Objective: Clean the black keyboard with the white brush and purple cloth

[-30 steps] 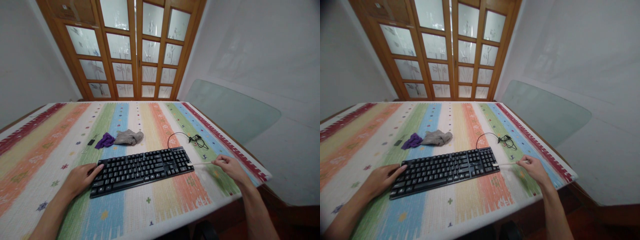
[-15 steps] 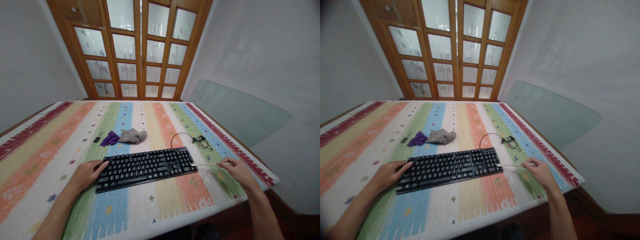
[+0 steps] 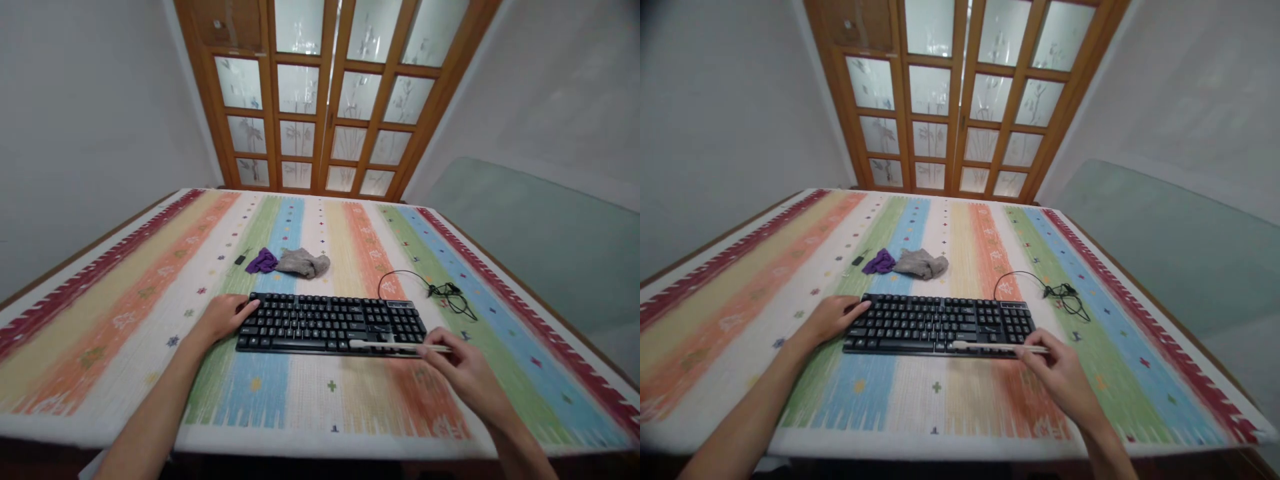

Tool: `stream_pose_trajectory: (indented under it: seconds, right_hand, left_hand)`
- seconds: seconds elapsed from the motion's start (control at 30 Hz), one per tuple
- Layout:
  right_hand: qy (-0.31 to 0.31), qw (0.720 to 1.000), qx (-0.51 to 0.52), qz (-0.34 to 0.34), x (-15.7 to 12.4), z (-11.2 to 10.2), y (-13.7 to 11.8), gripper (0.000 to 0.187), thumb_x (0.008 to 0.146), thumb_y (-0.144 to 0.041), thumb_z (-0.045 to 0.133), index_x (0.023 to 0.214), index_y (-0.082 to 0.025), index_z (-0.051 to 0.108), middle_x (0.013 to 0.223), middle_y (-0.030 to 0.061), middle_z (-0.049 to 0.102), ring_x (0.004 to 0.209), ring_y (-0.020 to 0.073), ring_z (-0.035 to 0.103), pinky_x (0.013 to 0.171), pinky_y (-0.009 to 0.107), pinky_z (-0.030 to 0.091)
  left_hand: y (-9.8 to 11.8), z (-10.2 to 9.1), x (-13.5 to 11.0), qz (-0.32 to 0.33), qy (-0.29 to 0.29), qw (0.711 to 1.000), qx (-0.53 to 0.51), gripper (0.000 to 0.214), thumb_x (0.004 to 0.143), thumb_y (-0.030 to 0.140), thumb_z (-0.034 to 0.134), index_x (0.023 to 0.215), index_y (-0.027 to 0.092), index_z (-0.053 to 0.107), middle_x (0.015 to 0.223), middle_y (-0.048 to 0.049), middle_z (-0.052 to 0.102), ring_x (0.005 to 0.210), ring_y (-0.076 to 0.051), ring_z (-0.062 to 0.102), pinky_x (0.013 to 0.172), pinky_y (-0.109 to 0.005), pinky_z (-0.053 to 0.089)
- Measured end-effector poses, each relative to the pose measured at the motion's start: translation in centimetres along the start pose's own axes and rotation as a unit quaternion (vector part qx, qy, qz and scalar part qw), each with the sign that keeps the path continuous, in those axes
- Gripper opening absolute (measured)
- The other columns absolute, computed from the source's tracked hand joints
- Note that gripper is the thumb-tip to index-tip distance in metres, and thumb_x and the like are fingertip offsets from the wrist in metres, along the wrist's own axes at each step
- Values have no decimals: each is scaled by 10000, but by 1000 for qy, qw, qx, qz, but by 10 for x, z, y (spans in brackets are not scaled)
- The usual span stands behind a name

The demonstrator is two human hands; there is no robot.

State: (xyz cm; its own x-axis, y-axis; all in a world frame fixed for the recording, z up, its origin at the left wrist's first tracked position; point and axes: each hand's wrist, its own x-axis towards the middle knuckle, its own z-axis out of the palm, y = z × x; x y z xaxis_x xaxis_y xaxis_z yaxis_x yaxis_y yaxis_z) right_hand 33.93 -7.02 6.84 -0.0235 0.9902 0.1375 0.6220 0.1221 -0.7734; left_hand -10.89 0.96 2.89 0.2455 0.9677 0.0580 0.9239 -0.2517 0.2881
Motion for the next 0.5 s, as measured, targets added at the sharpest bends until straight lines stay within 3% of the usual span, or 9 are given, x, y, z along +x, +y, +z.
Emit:
stream_pose_trajectory:
  seconds: [0.13,0.27,0.37,0.5]
  right_hand:
    - [-131,989,29,-55,-10,77,-33,315,911,-482,537,767,-205,576,604,-27,510,525,131,472,484,232,348]
    - [-148,978,24,-146,-18,138,-60,247,944,-384,528,789,-197,574,595,-41,499,528,123,482,534,234,349]
    - [-133,974,25,-184,-17,166,-72,219,963,-356,512,826,-194,569,589,-49,492,521,121,495,544,234,344]
    - [-113,974,21,-196,-11,184,-80,219,974,-346,504,824,-195,555,586,-49,496,522,123,509,547,232,341]
  left_hand:
    - [-1,2,0,3,7,1000,-5,538,958,561,289,610,212,505,620,-57,623,603,-190,571,607,-288,342]
    - [-2,3,-1,6,15,1000,-9,536,971,544,313,613,206,524,610,-49,618,593,-180,562,602,-281,333]
    - [-2,3,-1,7,16,1000,-8,536,978,531,329,613,201,544,608,-48,621,587,-178,561,594,-279,327]
    - [-2,3,-1,7,15,1000,-4,533,982,522,345,621,196,566,611,-47,628,592,-178,567,594,-278,324]
